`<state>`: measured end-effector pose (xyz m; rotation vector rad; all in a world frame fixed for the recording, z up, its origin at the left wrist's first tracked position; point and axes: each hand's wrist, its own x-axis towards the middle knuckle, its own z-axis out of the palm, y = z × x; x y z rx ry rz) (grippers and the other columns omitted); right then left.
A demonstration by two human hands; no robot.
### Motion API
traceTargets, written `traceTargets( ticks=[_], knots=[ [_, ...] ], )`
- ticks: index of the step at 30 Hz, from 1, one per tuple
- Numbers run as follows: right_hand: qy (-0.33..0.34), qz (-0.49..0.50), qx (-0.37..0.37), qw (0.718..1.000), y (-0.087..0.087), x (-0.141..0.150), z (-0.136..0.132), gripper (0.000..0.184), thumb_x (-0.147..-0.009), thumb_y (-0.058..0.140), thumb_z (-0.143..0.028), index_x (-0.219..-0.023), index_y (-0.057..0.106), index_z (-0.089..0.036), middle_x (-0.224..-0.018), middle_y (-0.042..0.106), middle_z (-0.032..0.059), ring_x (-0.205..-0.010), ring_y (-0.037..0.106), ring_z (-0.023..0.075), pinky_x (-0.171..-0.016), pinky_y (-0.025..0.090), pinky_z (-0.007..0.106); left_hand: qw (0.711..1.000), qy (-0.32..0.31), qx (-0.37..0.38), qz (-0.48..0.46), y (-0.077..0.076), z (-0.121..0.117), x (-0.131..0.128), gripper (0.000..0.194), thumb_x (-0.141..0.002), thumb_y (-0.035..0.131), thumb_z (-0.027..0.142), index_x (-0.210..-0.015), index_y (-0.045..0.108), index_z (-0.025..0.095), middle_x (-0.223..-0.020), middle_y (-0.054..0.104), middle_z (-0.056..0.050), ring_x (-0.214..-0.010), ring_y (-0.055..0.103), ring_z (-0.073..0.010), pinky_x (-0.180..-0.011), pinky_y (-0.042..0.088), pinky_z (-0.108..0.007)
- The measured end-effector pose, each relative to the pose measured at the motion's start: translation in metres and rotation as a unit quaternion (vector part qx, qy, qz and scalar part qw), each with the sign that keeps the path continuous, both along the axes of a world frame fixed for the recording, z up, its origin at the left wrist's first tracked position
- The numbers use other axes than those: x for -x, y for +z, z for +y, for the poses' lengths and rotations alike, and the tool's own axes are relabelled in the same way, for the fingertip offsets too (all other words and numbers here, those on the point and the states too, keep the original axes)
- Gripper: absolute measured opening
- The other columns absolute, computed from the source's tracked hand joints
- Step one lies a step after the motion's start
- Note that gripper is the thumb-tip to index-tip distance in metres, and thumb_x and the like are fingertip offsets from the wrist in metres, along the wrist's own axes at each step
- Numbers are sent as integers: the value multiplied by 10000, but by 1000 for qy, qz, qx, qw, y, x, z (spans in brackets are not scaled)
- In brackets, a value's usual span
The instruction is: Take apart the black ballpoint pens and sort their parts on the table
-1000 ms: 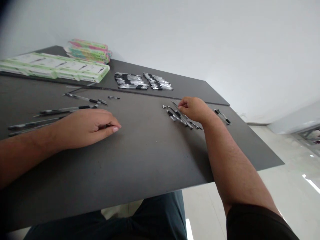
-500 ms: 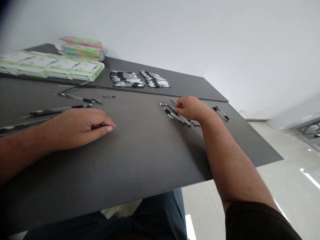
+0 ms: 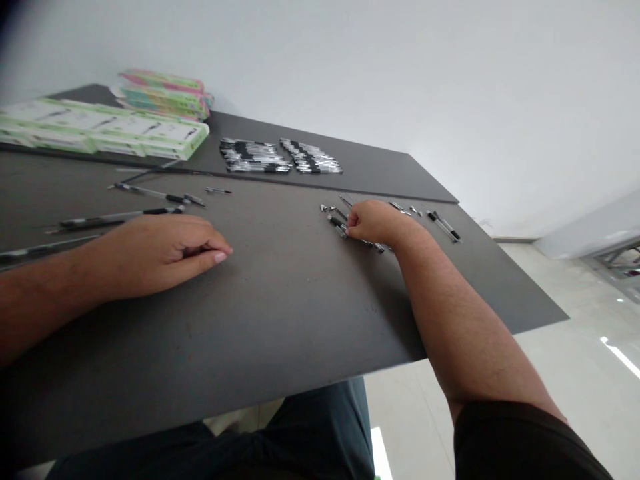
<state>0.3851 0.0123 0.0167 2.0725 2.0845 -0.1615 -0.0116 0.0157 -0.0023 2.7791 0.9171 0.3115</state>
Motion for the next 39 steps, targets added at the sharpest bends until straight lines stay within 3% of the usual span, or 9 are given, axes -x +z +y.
traceTargets(
  ticks=[10, 20, 33, 39],
  knots=[
    [10, -39, -3, 999, -2, 8, 1, 167, -927, 745, -247, -787, 836, -250, -793, 835, 79, -795, 765, 276, -708, 460, 367, 1000, 3, 3, 3, 0, 0, 0, 385, -1049, 505, 411, -1051, 841, 224, -1010, 863, -80, -955, 756, -268, -929, 552, -381],
    [17, -36, -2, 999, 0, 7, 0, 197, -967, 775, -356, -800, 824, -265, -812, 839, 70, -795, 770, 264, -705, 462, 360, 1000, -2, 2, -3, -2, 1, 0, 382, -1056, 512, 399, -1055, 846, 215, -1014, 857, -80, -951, 756, -267, -934, 545, -385],
    [14, -62, -13, 998, -4, 8, 0, 173, -953, 713, -305, -946, 879, -255, -982, 889, 108, -934, 795, 305, -741, 497, 358, 1000, -5, 5, -7, -4, 2, 2, 355, -1069, 537, 388, -1071, 850, 219, -1021, 852, -65, -949, 746, -258, -911, 518, -364],
    [18, -72, 4, 997, 1, 13, -1, 219, -967, 697, -297, -983, 899, -213, -995, 896, 131, -930, 796, 302, -763, 490, 359, 1000, -8, 4, 17, -4, 3, 2, 451, -1074, 476, 431, -1085, 863, 200, -1030, 858, -90, -955, 758, -266, -888, 515, -368]
  ],
)
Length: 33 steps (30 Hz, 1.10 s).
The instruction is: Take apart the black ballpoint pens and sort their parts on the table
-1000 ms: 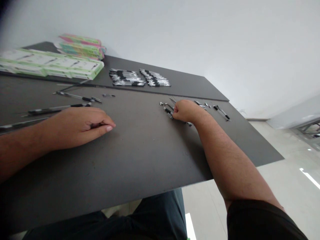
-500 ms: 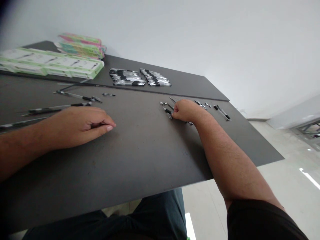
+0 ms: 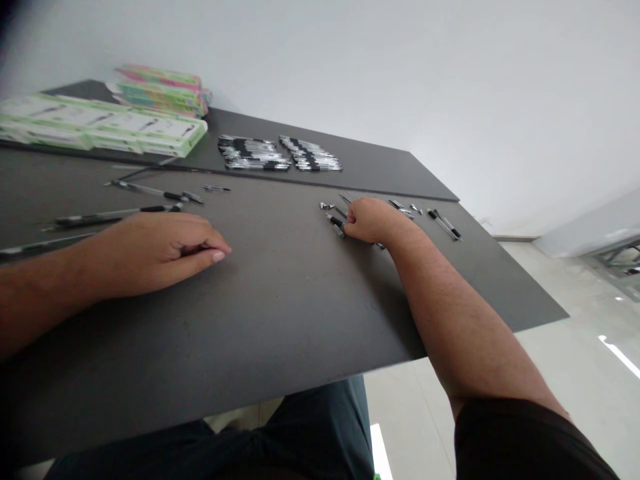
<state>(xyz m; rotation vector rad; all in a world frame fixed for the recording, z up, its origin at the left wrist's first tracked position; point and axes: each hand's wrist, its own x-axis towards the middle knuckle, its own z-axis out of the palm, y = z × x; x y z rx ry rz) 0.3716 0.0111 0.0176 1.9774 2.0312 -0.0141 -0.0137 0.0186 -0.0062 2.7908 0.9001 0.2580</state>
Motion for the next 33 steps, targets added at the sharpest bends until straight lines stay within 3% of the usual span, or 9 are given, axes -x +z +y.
traceTargets(
  ticks=[13, 17, 21, 24, 28, 33],
  knots=[
    [-12, -8, -8, 1000, 2, 6, -4, 242, -982, 667, -281, -1029, 888, -195, -1031, 894, 144, -956, 794, 299, -749, 458, 350, 1000, 2, -2, -19, -2, -2, 2, 413, -1108, 510, 393, -1117, 868, 189, -1054, 862, -79, -974, 746, -258, -890, 471, -344],
    [-28, 0, -63, 998, 6, 5, -6, 261, -1008, 639, -283, -1093, 869, -195, -1087, 892, 146, -978, 782, 294, -755, 451, 341, 1000, 4, 2, -16, 0, -3, 2, 406, -1117, 512, 390, -1117, 865, 190, -1061, 861, -75, -983, 738, -252, -896, 470, -335],
    [-55, 54, -122, 989, 9, -3, -8, 250, -984, 645, -232, -1128, 843, -179, -978, 875, 109, -895, 760, 269, -746, 446, 332, 1000, 6, 4, -15, 0, -2, 2, 413, -1102, 517, 413, -1091, 865, 190, -1037, 861, -79, -959, 735, -254, -882, 480, -338],
    [-55, 87, -135, 985, 9, -7, -8, 343, -955, 653, -179, -1250, 826, -157, -1012, 879, 105, -891, 759, 259, -751, 456, 320, 1000, 5, 5, -16, 0, -1, 2, 428, -1086, 511, 427, -1075, 867, 188, -1025, 861, -85, -950, 746, -261, -886, 492, -352],
    [-37, 66, -87, 993, 10, -7, -7, 405, -933, 687, -174, -1301, 853, -173, -1131, 894, 124, -975, 784, 272, -781, 485, 306, 1000, 6, 10, -1, 1, 0, 0, 440, -1070, 500, 432, -1077, 866, 188, -1026, 868, -93, -955, 755, -265, -891, 511, -360],
    [-16, 24, 25, 999, 12, -5, -7, 283, -894, 732, -235, -1097, 928, -236, -1049, 900, 83, -970, 805, 274, -769, 500, 309, 1000, 1, 8, 3, 1, 1, 0, 482, -1071, 467, 458, -1071, 865, 188, -1046, 873, -101, -965, 775, -272, -887, 519, -377]
  ],
)
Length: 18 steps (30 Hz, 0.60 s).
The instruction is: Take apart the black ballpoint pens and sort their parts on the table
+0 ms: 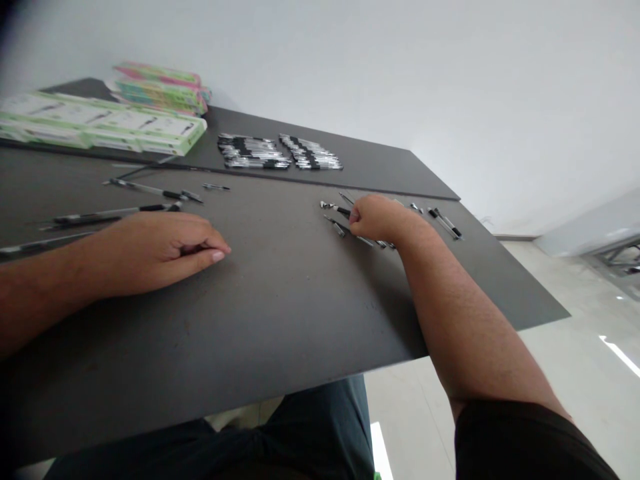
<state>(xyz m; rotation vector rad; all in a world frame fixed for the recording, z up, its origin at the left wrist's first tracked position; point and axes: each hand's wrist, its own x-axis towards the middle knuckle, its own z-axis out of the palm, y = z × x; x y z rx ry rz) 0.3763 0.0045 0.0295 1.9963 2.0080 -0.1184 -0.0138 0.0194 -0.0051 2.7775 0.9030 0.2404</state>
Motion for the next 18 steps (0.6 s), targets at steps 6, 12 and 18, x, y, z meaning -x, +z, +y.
traceTargets(
  ticks=[6, 12, 18],
  knots=[
    [-5, -48, 41, 998, 0, 10, 1, 303, -911, 709, -249, -1102, 939, -203, -1016, 896, 128, -949, 808, 292, -770, 495, 341, 1000, 0, -3, 10, 0, 0, 0, 502, -1067, 441, 476, -1062, 860, 198, -1038, 864, -98, -957, 779, -278, -870, 516, -387],
    [-4, -55, 30, 998, -2, 17, 1, 236, -915, 711, -260, -995, 920, -184, -951, 873, 152, -889, 787, 303, -740, 478, 362, 1000, -3, -5, 2, -2, 2, -1, 480, -1060, 463, 473, -1077, 864, 211, -1021, 869, -87, -945, 778, -269, -875, 526, -381],
    [-10, 1, -40, 999, 2, 12, -3, 166, -843, 717, -265, -889, 869, -215, -841, 822, 97, -842, 748, 283, -726, 465, 355, 1000, -2, 0, -27, -2, 4, 1, 425, -1028, 544, 506, -1037, 883, 249, -979, 873, -92, -905, 797, -302, -866, 588, -396]
  ],
)
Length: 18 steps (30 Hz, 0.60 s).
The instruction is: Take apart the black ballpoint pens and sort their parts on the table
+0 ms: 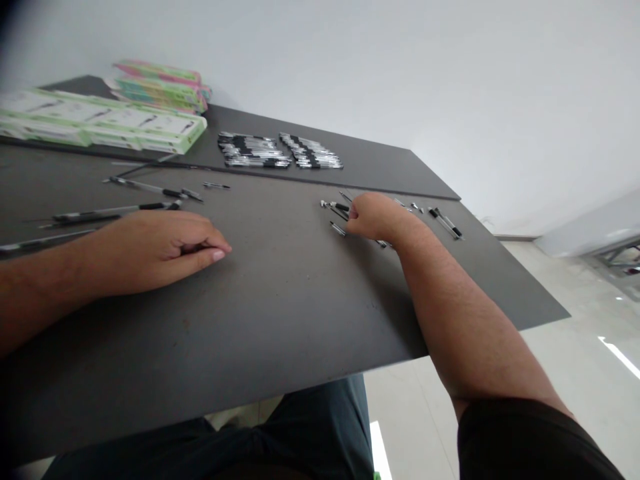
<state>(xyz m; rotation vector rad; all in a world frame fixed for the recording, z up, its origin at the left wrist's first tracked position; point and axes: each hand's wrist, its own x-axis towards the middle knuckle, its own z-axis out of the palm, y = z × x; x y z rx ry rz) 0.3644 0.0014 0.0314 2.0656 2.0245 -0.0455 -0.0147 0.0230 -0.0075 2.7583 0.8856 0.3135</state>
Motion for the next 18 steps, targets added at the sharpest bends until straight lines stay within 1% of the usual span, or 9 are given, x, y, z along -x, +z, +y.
traceTargets(
  ticks=[2, 4, 6, 9, 11, 13, 15, 18],
  knots=[
    [7, 82, -43, 996, 3, 3, -5, 151, -829, 712, -259, -911, 832, -216, -808, 792, 48, -805, 717, 247, -724, 459, 333, 1000, 3, -2, -7, 0, 0, -1, 433, -1025, 547, 507, -1061, 894, 251, -990, 882, -94, -924, 811, -309, -888, 610, -410],
    [30, 190, -70, 979, 3, 11, -11, 108, -821, 700, -263, -894, 767, -221, -775, 748, 4, -757, 668, 210, -722, 455, 318, 1000, 4, -2, -22, 0, -2, -2, 453, -1034, 546, 504, -1132, 904, 243, -1048, 901, -103, -980, 828, -312, -947, 632, -427],
    [65, 298, -76, 949, -1, 24, -18, 57, -817, 686, -288, -836, 682, -234, -739, 683, -23, -719, 610, 184, -704, 441, 314, 999, 8, 2, -40, 1, -6, -4, 495, -1050, 539, 498, -1243, 905, 225, -1135, 913, -121, -1050, 840, -314, -1024, 645, -453],
    [109, 432, -58, 894, -11, 47, -25, 136, -815, 692, -352, -798, 597, -256, -704, 591, -45, -688, 532, 163, -672, 414, 312, 996, 30, 41, -69, 2, -15, -9, 539, -1060, 559, 494, -1402, 872, 218, -1190, 918, -117, -1084, 853, -298, -1075, 657, -461],
    [125, 489, -39, 862, -18, 61, -30, 169, -814, 707, -384, -811, 590, -263, -696, 564, -55, -674, 504, 155, -657, 400, 310, 990, 48, 85, -105, 1, -21, -13, 532, -1045, 621, 480, -1462, 845, 236, -1161, 922, -86, -1048, 860, -275, -1054, 671, -434],
    [132, 525, -14, 840, -24, 73, -34, 179, -812, 718, -388, -823, 590, -264, -692, 557, -64, -658, 496, 147, -643, 390, 306, 978, 59, 131, -153, -2, -26, -17, 522, -1022, 686, 455, -1478, 828, 244, -1141, 919, -68, -1002, 860, -255, -1002, 690, -403],
    [133, 549, 18, 825, -28, 82, -38, 175, -810, 723, -370, -828, 585, -264, -692, 559, -71, -645, 502, 140, -630, 394, 300, 961, 56, 185, -195, -6, -28, -21, 474, -1006, 725, 431, -1424, 835, 237, -1124, 911, -70, -939, 855, -240, -897, 707, -370],
    [138, 568, 68, 808, -33, 92, -42, 151, -809, 714, -344, -829, 590, -260, -694, 574, -77, -634, 511, 131, -610, 403, 287, 931, 32, 263, -250, -10, -30, -27, 330, -991, 756, 397, -1262, 848, 233, -1041, 894, -65, -845, 841, -222, -737, 701, -322]
  ],
)
